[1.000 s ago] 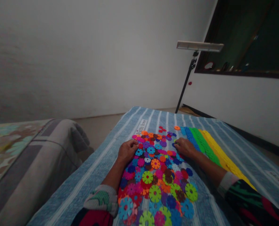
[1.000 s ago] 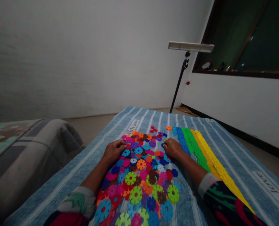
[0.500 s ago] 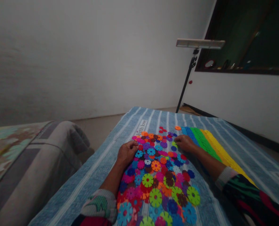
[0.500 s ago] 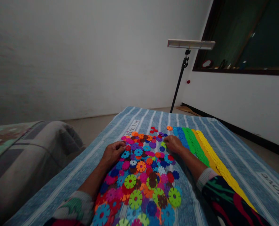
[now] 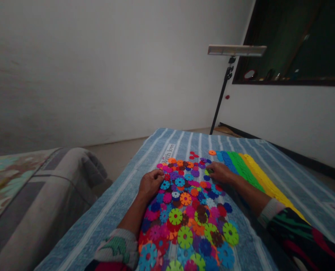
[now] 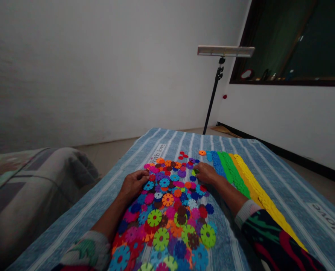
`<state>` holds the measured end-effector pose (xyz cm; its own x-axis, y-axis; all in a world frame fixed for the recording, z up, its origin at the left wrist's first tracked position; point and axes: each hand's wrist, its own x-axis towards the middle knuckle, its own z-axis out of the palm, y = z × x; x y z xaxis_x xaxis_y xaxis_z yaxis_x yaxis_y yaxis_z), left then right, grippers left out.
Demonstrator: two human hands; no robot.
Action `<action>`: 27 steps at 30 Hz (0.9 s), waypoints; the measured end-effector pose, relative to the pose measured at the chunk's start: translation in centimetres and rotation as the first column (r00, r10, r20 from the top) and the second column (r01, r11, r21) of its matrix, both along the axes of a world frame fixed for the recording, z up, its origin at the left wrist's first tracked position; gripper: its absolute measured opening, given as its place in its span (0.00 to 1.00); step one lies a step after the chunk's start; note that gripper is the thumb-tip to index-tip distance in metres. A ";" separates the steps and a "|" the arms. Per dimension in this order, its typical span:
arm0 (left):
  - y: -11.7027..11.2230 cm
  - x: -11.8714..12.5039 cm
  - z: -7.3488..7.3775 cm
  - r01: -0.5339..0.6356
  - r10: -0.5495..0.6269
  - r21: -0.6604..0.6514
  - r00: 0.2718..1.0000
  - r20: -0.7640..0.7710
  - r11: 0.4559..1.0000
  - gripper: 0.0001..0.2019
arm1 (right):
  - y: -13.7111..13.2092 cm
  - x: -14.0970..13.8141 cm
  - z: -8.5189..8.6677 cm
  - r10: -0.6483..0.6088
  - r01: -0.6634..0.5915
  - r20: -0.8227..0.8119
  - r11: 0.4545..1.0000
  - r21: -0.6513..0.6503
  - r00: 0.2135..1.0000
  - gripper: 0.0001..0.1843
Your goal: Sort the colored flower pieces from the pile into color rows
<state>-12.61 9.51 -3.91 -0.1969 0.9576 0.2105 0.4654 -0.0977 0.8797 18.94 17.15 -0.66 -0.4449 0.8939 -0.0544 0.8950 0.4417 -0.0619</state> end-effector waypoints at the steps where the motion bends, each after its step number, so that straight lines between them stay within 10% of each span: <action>1: 0.1 0.0 -0.1 -0.001 0.001 0.002 1.000 0.000 1.000 0.12 | 0.0 -0.1 0.0 0.001 -0.001 0.011 1.000 -0.001 1.000 0.08; 27: 1.3 -0.2 -0.8 -0.005 0.004 0.035 0.999 0.039 0.999 0.15 | -2.1 -0.7 2.4 0.012 -0.010 0.098 1.000 -0.021 0.995 0.19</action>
<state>-12.78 10.78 -4.67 -0.2096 0.9489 0.2358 0.4314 -0.1267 0.8932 18.23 15.07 1.75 -0.4467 0.8870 -0.1169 0.8921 0.4515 0.0170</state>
